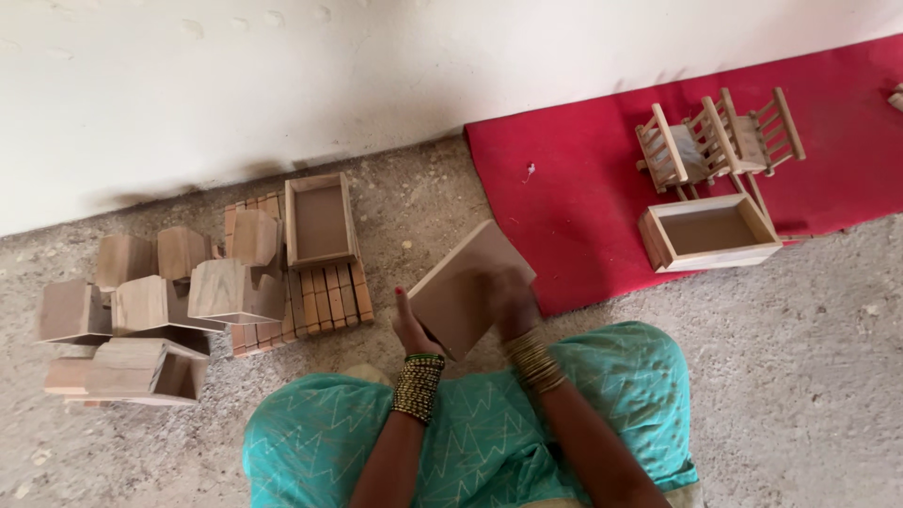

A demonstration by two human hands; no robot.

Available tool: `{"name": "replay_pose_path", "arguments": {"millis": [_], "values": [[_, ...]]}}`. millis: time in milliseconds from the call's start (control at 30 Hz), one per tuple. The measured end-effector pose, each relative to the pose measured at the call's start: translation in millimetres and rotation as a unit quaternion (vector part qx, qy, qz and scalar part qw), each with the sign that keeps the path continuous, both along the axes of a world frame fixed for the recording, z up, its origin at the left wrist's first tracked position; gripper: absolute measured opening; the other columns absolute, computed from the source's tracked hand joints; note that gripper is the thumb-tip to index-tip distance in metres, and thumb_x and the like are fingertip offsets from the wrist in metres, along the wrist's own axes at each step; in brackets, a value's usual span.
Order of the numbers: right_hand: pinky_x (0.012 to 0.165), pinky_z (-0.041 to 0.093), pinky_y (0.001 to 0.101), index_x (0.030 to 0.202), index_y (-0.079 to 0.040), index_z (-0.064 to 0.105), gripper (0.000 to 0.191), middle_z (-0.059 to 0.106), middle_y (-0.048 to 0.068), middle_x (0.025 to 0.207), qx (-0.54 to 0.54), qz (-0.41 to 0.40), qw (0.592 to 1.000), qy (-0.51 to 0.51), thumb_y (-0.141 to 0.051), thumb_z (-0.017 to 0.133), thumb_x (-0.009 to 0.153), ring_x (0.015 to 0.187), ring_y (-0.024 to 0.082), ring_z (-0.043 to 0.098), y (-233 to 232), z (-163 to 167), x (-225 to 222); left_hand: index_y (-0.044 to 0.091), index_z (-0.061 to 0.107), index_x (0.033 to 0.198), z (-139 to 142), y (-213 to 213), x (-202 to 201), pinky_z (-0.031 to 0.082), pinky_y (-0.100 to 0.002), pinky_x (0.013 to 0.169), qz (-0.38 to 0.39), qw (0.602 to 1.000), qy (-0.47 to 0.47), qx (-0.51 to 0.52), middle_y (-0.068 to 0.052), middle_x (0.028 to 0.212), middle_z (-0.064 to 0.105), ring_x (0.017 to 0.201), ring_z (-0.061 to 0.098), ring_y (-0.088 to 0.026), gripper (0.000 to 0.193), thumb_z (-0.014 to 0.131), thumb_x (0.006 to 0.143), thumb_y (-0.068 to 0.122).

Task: The person sits on the floor assembling small wooden toy furniture. They pick up wooden chair and box components one at a time, fit pieces together by hand, turn parts over, and place finished assemblies and open boxes on the red mat beside them.

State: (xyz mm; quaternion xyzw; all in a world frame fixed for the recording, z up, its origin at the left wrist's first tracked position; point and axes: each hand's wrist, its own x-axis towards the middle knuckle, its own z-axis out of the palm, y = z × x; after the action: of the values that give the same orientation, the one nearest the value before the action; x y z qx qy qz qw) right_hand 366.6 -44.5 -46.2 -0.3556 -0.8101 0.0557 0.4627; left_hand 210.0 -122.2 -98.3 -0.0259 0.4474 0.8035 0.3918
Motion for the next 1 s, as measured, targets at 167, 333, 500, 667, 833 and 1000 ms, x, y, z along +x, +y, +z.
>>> {"name": "replay_pose_path", "arguments": {"millis": [167, 333, 500, 667, 833, 1000], "values": [[0.081, 0.056, 0.0457, 0.116, -0.001, 0.067, 0.025, 0.067, 0.018, 0.107, 0.015, -0.024, 0.997, -0.075, -0.003, 0.061, 0.092, 0.096, 0.036, 0.065, 6.3, 16.6, 16.9, -0.002, 0.064, 0.117, 19.5, 4.7, -0.3, 0.059, -0.047, 0.081, 0.004, 0.997, -0.071, 0.025, -0.015, 0.106, 0.071, 0.094, 0.071, -0.029, 0.065, 0.069, 0.089, 0.057], [0.09, 0.056, 0.047, 0.12, 0.0, 0.064, 0.026, 0.066, 0.019, 0.114, 0.026, 0.119, 0.992, 0.012, -0.007, 0.063, 0.094, 0.107, 0.034, 0.065, -54.8, -5.3, -23.7, -0.003, 0.064, 0.122, 28.3, -1.4, 0.0, 0.059, -0.044, 0.089, -0.025, 0.99, -0.096, 0.1, -0.016, 0.112, 0.072, 0.099, 0.072, -0.028, 0.07, 0.07, 0.088, 0.059], [0.084, 0.056, 0.048, 0.11, -0.001, 0.069, 0.016, 0.067, 0.017, 0.103, 0.021, -0.035, 0.998, -0.047, -0.004, 0.063, 0.095, 0.096, 0.036, 0.065, 17.4, 7.4, 8.2, -0.002, 0.062, 0.122, 34.3, -2.2, 1.4, 0.059, -0.049, 0.083, -0.018, 0.994, -0.097, 0.036, -0.015, 0.108, 0.069, 0.096, 0.071, -0.028, 0.071, 0.071, 0.086, 0.059], [0.075, 0.056, 0.0448, 0.114, -0.001, 0.069, 0.021, 0.069, 0.016, 0.101, 0.042, -0.023, 0.996, -0.08, -0.002, 0.065, 0.093, 0.092, 0.034, 0.067, 1.5, 25.0, 19.9, 0.003, 0.058, 0.105, 22.1, 11.9, 18.0, 0.053, -0.045, 0.07, -0.04, 0.994, -0.095, 0.023, -0.012, 0.094, 0.064, 0.082, 0.064, -0.025, 0.058, 0.07, 0.089, 0.057], [0.079, 0.057, 0.0451, 0.115, 0.002, 0.065, 0.032, 0.068, 0.018, 0.107, 0.161, 0.113, 0.979, -0.045, -0.012, 0.067, 0.087, 0.096, 0.033, 0.067, -45.4, 24.8, -22.6, 0.006, 0.043, 0.075, 8.6, 11.8, 19.1, 0.035, -0.038, 0.046, -0.033, 0.997, 0.066, -0.009, -0.006, 0.069, 0.043, 0.057, 0.043, -0.016, 0.067, 0.071, 0.107, 0.057], [0.077, 0.057, 0.0443, 0.111, -0.003, 0.068, 0.014, 0.07, 0.016, 0.103, 0.013, -0.037, 0.999, 0.003, -0.002, 0.062, 0.098, 0.091, 0.033, 0.067, 11.5, 34.3, 3.9, 0.007, 0.06, 0.087, 29.8, 11.6, 19.8, 0.055, -0.039, 0.06, -0.026, 0.998, -0.023, 0.043, -0.005, 0.079, 0.061, 0.069, 0.063, -0.017, 0.045, 0.073, 0.09, 0.049]]}}
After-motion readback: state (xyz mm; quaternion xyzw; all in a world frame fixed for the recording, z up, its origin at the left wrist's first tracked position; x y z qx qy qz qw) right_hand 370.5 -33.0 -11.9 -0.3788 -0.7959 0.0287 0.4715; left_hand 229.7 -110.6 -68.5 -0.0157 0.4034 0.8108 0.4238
